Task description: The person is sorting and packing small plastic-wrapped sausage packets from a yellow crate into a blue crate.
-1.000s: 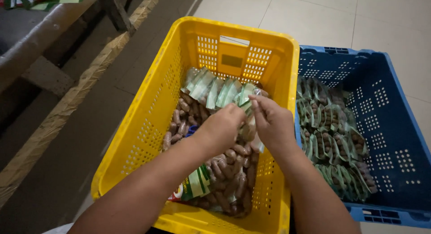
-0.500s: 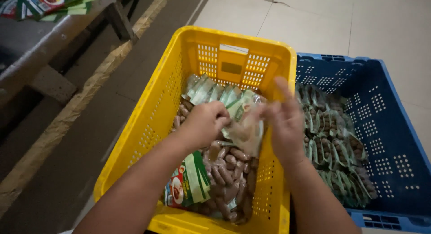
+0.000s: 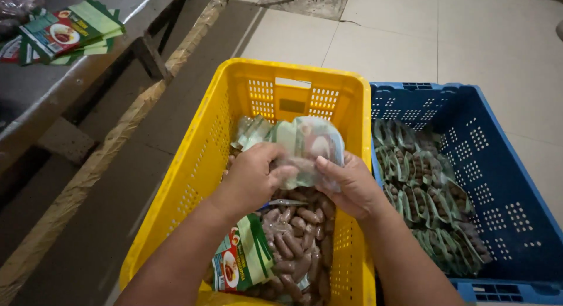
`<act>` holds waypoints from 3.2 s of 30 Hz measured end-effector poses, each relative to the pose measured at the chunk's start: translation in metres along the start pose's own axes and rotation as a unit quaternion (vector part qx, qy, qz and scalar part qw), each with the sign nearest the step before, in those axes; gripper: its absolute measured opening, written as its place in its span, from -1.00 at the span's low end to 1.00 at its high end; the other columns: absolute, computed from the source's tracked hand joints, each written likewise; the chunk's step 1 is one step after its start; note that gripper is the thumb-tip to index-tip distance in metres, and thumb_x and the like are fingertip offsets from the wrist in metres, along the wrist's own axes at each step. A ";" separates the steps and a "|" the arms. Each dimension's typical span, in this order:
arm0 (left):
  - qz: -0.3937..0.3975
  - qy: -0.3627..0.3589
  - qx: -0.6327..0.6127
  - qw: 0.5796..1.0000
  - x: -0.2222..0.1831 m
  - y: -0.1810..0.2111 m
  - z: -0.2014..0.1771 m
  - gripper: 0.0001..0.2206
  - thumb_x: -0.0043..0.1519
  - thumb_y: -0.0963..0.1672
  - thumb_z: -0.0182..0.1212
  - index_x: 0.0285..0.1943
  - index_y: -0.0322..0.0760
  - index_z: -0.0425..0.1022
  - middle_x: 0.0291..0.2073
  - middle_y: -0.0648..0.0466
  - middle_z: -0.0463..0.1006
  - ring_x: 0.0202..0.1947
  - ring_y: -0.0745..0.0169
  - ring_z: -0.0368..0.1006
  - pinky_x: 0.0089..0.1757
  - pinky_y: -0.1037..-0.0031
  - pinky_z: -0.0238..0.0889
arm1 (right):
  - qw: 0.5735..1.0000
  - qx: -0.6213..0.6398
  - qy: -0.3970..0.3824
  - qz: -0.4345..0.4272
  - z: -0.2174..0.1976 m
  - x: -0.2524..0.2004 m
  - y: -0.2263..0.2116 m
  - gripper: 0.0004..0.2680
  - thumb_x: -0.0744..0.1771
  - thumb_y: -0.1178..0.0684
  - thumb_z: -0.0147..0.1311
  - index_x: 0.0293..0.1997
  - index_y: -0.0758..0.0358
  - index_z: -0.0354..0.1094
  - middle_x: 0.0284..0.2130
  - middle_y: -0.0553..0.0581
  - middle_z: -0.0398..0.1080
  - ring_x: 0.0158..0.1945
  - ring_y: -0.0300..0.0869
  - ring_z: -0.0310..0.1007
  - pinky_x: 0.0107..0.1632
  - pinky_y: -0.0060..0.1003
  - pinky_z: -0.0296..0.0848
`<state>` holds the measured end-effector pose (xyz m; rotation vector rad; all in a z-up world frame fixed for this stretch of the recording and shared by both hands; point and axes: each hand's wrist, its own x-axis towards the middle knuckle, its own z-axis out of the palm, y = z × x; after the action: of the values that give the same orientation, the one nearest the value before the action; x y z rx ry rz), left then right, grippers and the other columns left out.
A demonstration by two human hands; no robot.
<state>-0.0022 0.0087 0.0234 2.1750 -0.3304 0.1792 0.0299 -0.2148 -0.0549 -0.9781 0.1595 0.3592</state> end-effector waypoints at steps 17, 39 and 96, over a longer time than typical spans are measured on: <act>-0.100 0.031 -0.248 0.963 -0.003 0.040 -0.015 -0.85 0.03 -0.24 0.17 -0.60 -0.29 0.36 -0.69 0.16 0.29 -0.58 0.33 0.20 -0.41 0.47 0.20 | 0.998 0.051 -0.038 0.009 0.049 -0.040 -0.039 -0.94 0.29 0.14 0.32 -0.24 0.16 0.52 -0.45 -0.01 0.53 -0.43 -0.25 0.56 -0.35 -0.46 0.56; -0.002 0.049 -0.582 0.812 0.053 0.086 -0.031 -0.70 -0.09 -0.37 -0.09 -0.18 -0.48 0.35 -0.59 -0.18 0.24 -0.75 0.31 -0.03 -0.65 0.52 -0.13 | 0.909 0.377 -0.129 0.118 0.035 -0.030 -0.035 -0.78 0.29 0.27 0.21 0.03 0.29 0.48 0.21 0.73 0.26 -0.10 0.13 0.60 -0.30 -0.50 0.68; 0.012 -0.037 -0.033 0.999 0.020 0.004 0.003 -0.86 0.00 -0.05 0.45 -0.44 -0.11 0.62 -0.57 0.16 0.59 -0.45 0.25 0.54 -0.28 0.44 0.38 | 0.998 0.016 -0.051 -0.033 0.050 -0.036 -0.027 -0.81 0.36 -0.01 0.15 -0.10 0.31 0.37 -0.24 0.25 0.53 -0.22 0.09 0.63 -0.13 0.31 0.61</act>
<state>0.0157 0.0000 0.0299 2.1168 -0.4004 0.0994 0.0051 -0.1945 0.0042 -0.9288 0.0401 0.3447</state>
